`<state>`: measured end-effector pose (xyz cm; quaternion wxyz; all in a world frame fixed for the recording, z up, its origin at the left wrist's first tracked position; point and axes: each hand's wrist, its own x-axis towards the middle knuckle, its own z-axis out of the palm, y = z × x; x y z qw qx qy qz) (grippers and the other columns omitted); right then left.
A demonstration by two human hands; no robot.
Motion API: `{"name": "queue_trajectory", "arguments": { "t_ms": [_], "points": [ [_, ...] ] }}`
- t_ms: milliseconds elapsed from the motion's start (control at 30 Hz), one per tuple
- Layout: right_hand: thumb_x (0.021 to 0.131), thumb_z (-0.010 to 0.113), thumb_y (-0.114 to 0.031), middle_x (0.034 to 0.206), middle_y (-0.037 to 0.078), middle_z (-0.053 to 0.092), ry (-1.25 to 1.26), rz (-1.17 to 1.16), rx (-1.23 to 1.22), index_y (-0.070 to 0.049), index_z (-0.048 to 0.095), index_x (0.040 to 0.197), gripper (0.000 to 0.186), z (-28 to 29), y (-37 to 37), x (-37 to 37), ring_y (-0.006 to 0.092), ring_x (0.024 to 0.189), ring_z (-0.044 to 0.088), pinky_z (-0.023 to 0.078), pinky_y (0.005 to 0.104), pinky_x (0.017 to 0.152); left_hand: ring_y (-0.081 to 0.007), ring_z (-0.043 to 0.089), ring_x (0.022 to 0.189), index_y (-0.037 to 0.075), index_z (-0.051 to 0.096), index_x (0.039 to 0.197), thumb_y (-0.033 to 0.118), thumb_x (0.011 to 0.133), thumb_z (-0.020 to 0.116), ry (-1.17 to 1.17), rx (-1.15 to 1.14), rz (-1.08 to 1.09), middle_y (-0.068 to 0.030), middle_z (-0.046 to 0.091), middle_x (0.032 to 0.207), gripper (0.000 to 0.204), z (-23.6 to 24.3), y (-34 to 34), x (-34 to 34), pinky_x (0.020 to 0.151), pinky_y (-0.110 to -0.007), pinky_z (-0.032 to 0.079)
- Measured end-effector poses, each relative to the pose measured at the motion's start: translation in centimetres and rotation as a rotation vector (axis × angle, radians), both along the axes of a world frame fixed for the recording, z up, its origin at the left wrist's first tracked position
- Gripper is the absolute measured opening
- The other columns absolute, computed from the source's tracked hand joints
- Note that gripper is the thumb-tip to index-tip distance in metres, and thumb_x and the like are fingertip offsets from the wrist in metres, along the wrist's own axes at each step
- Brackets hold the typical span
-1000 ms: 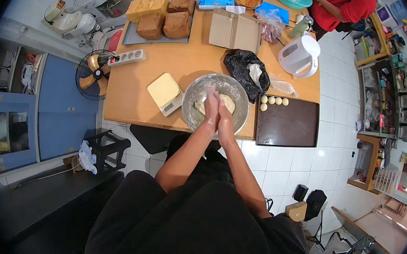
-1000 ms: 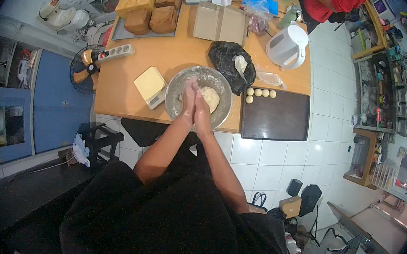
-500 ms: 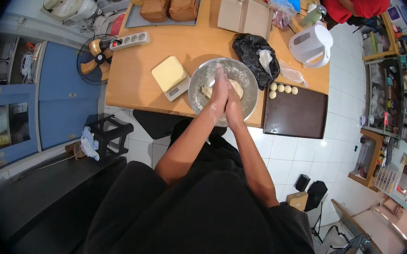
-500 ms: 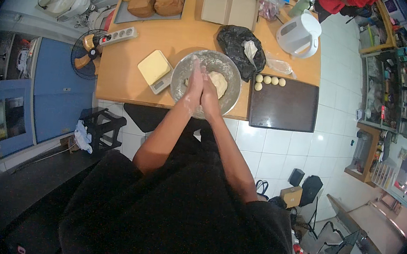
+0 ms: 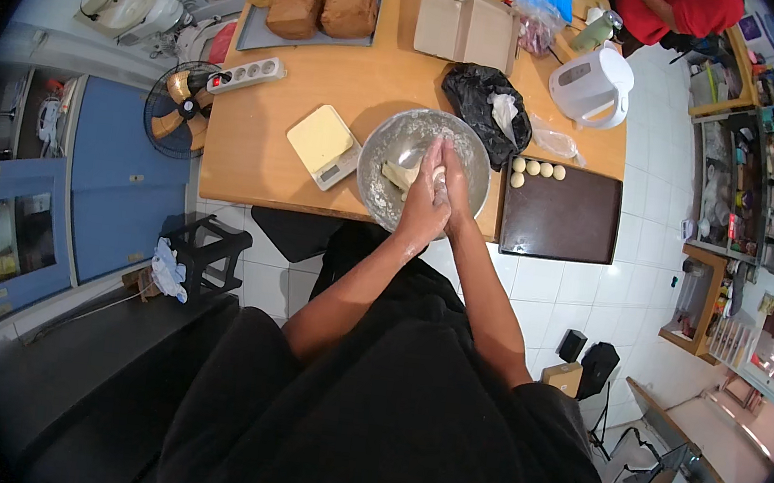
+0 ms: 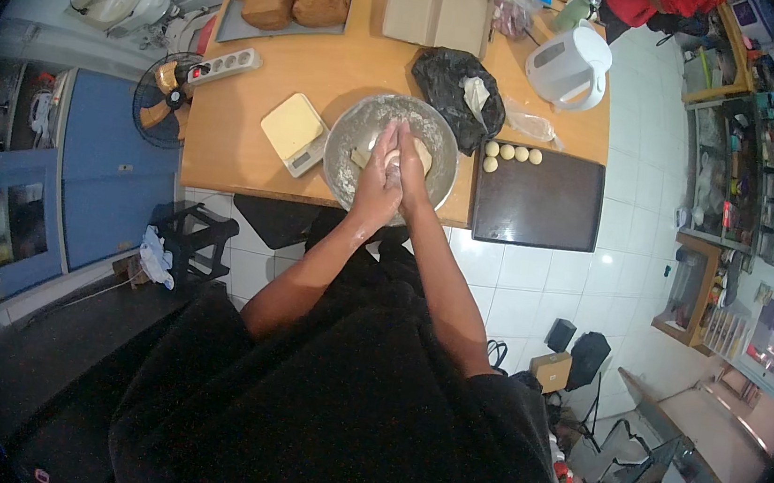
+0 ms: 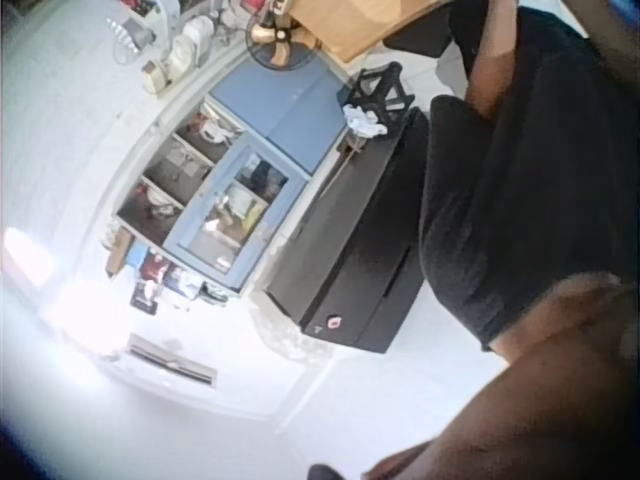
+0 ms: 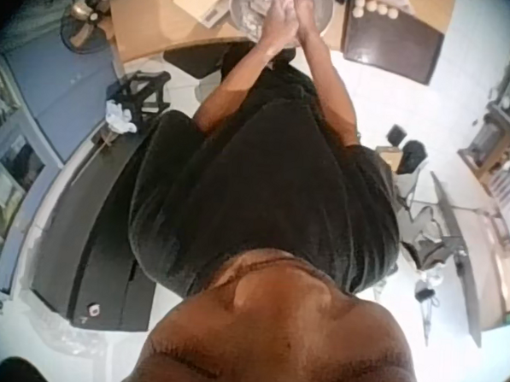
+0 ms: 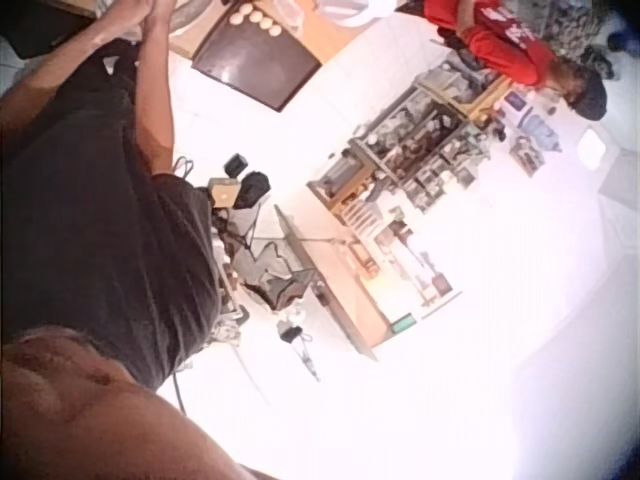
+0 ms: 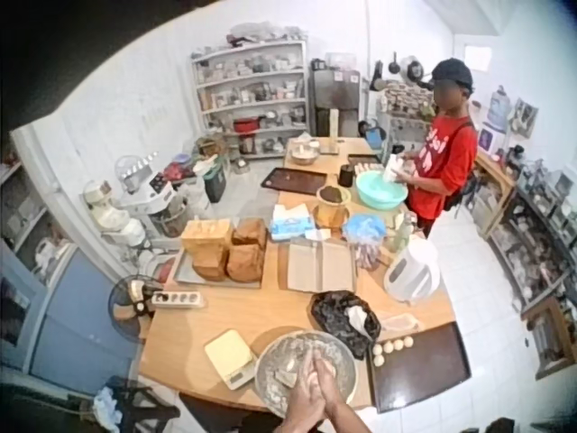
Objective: The person tears portions of dough from a bowl, weighs them on a scale, shapes them into balls by hand, and places them onto a baking tray.
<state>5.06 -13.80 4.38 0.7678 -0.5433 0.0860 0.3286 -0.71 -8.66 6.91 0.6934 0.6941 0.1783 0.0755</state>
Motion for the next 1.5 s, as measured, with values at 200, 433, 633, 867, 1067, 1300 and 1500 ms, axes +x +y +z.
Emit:
{"name": "queue_trajectory", "arguments": {
  "t_ms": [200, 433, 633, 867, 1067, 1300, 1500],
  "points": [
    [0.101, 0.04, -0.035, 0.125, 0.011, 0.053, 0.145, -0.002, 0.277, -0.002, 0.048, 0.131, 0.045, -2.3, -0.5, -1.4, 0.0202, 0.117, 0.049, 0.041, 0.0314, 0.097, -0.0387, 0.007, 0.143, 0.01, 0.018, 0.149, 0.013, 0.089, 0.047, 0.306, 0.922, -0.046, -0.0271, 0.01, 0.152, 0.066, -3.5, 2.5, 1.3, 0.112, -0.054, -0.001],
    [0.102, 0.038, -0.033, 0.133, 0.01, 0.05, -0.116, 0.208, 0.116, 0.0, 0.045, 0.135, 0.047, -1.4, -0.6, -3.0, 0.0197, 0.124, 0.044, 0.033, 0.033, 0.106, -0.0334, 0.032, 0.135, 0.008, 0.028, 0.146, 0.033, 0.096, 0.039, 0.081, -0.797, 0.253, -0.0232, 0.032, 0.146, 0.057, -5.0, 4.5, 1.8, 0.111, -0.041, 0.024],
    [0.093, 0.02, -0.067, 0.153, 0.012, 0.02, -0.047, -0.017, 0.194, -0.003, 0.013, 0.149, 0.085, -2.1, -0.9, -1.3, 0.023, 0.139, 0.02, 0.014, 0.0351, 0.114, -0.0232, 0.022, 0.141, 0.0, 0.026, 0.146, 0.043, 0.102, 0.022, -0.018, -0.235, -0.092, -0.0125, 0.023, 0.153, 0.061, -3.7, 0.4, 1.9, 0.115, -0.033, 0.015],
    [0.091, 0.025, -0.069, 0.15, 0.012, 0.025, 0.324, -0.224, 0.204, -0.005, 0.015, 0.148, 0.087, -2.3, -2.2, 0.5, 0.0276, 0.134, 0.029, 0.023, 0.0399, 0.112, -0.0247, 0.017, 0.142, 0.003, 0.012, 0.149, 0.05, 0.1, 0.025, -0.018, -0.266, -0.136, -0.0131, 0.015, 0.155, 0.07, -2.2, -2.4, -0.6, 0.114, -0.034, 0.015],
    [0.1, 0.029, -0.05, 0.139, 0.012, 0.037, -0.01, 0.049, 0.074, -0.005, 0.036, 0.139, 0.06, -0.9, -0.4, -1.0, 0.0254, 0.128, 0.036, 0.029, 0.0368, 0.108, -0.0257, 0.017, 0.142, 0.01, -0.003, 0.15, 0.062, 0.096, 0.023, 0.21, -0.648, -0.025, -0.0139, 0.013, 0.155, 0.08, -4.6, 0.8, 1.8, 0.113, -0.037, 0.018],
    [0.101, 0.024, -0.048, 0.156, 0.01, 0.009, -0.277, 0.175, -0.067, -0.004, 0.012, 0.149, 0.066, 0.5, -0.2, -1.1, 0.0223, 0.144, 0.008, 0.006, 0.0338, 0.115, -0.0274, 0.025, 0.138, 0.011, 0.008, 0.15, 0.066, 0.093, 0.027, 0.318, -0.716, 0.096, -0.0116, 0.02, 0.152, 0.083, -6.5, 1.9, 3.7, 0.112, -0.041, 0.022],
    [0.101, 0.018, -0.046, 0.155, 0.018, 0.014, -0.404, -0.102, -0.542, -0.007, 0.018, 0.149, 0.062, -1.5, -1.6, 1.8, 0.0325, 0.144, 0.01, -0.002, 0.0514, 0.113, -0.0239, 0.038, 0.13, -0.001, 0.034, 0.14, 0.032, 0.102, 0.029, 0.24, -0.435, 0.044, -0.0157, 0.04, 0.141, 0.05, -1.6, -3.0, 0.4, 0.108, -0.032, 0.027]
  ]
}}
